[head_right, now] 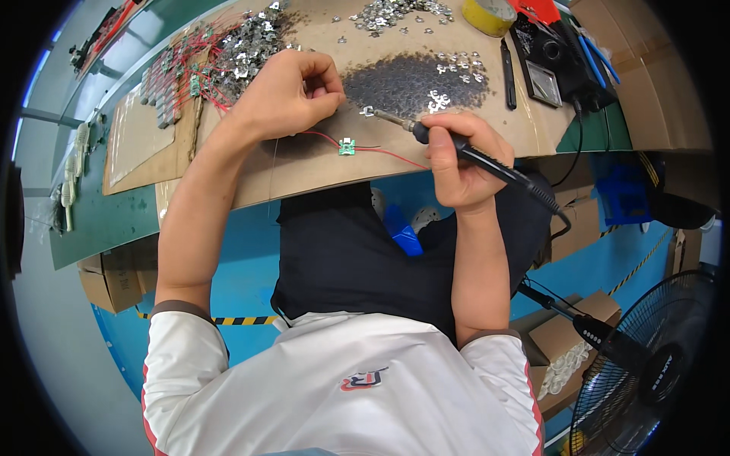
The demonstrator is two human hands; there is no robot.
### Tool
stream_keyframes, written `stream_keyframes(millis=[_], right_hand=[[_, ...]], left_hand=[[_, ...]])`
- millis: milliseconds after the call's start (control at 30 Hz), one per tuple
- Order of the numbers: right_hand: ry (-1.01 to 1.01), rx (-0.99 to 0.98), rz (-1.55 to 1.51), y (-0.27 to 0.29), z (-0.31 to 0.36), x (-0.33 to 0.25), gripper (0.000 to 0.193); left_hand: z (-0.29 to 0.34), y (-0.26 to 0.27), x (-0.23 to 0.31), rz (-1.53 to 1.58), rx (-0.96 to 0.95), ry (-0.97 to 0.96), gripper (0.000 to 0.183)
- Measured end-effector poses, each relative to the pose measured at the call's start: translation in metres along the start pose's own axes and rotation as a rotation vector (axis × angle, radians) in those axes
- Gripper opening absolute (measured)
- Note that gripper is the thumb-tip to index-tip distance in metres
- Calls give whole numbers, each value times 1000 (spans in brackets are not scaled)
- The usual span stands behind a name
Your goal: Soldering electronic components or wires onto small connectors at a workbench.
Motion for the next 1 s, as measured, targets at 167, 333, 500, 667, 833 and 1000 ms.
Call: stream_keyframes(millis=[167,333,500,667,833,1000], right_hand=[[128,-83,62,-8,-13,-9,11],[111,-111,49,-8,-13,-9,10],[107,-144,77,-12,-18,-9,9],[100,-166,54,-12,-20,-9,8],[72,-174,32,-10,-18,-8,9],[72,-178,31,-10,-18,-8,9]], left_hand=[[3,-4,3,-45,-76,-7,13],[2,-7,0,-51,-72,-27,12],[1,-9,-1,-60,-71,-31,11],[0,-9,-2,-71,-58,-28,11],[0,-10,-1,-72,-68,-25,11],[0,-11,-2,-86,-69,-25,11]])
Point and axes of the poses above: each hand's wrist, its own z-axis away from the middle knuckle, its own y-axis out of the back of the hand, x = y × z, the point moved 4 cm from there along -z, towards the middle knuckle, and after that the axes turned 10 degrees about y, right-handed, at the moved point
